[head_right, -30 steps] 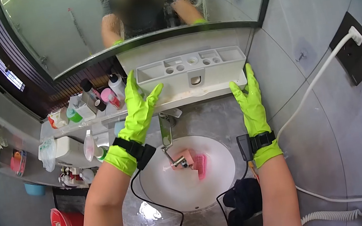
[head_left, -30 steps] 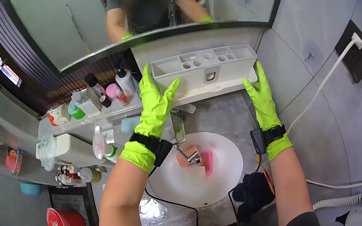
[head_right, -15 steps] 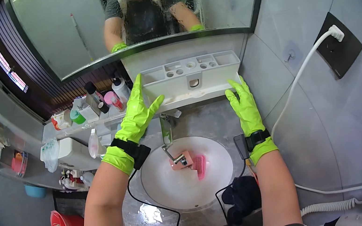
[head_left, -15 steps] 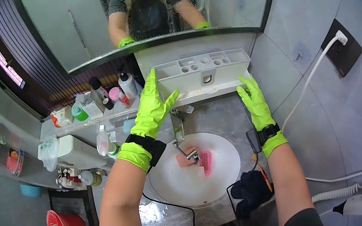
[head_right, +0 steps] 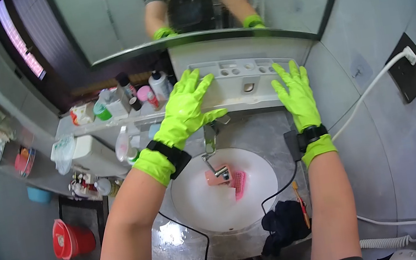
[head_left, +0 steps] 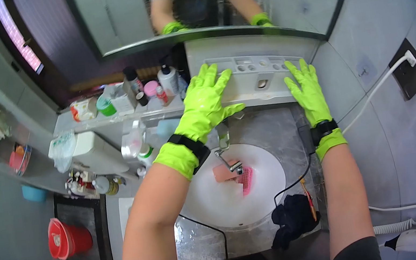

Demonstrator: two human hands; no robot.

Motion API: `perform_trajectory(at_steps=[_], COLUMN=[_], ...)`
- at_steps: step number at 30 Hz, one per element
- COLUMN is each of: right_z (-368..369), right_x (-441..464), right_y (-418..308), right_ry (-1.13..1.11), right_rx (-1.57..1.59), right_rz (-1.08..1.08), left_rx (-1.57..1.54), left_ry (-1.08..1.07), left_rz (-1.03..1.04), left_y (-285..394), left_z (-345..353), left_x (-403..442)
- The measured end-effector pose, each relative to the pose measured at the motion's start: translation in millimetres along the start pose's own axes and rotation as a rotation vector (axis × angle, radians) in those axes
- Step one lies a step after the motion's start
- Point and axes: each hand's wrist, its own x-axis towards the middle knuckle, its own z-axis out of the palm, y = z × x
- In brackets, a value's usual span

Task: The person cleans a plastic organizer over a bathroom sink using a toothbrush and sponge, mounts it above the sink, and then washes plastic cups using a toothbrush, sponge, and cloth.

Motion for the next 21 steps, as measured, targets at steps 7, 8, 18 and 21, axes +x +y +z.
perform_trajectory(at_steps=[7,8,18,21], right_z=[-40.3,-41.8,-56.3,-62.0], right_x=[-37.3,-48.0,-162.2,-200.3], right_y=[-60.3,-65.2,-69.7,-64.6], right_ry=[0.098,0.089,-0.067,-0.025], right_rx=[0.242,0.346,0.850,0.820], right_rz=[-0.069,-0.075,0.299,0.413], left_rx=[-0.155,-0.188,-0.338,-0.379], left_ry=[0.385,0.411,0.472,0.249], left_rz=[-0.038,-0.034,-0.779,-0.752], left_y=[48.8,50.3,30.2,39.0], left_z=[-68.7,-84.4,-106.3,-95.2], left_x=[-50.3,-71.4,-277.5,-302.6])
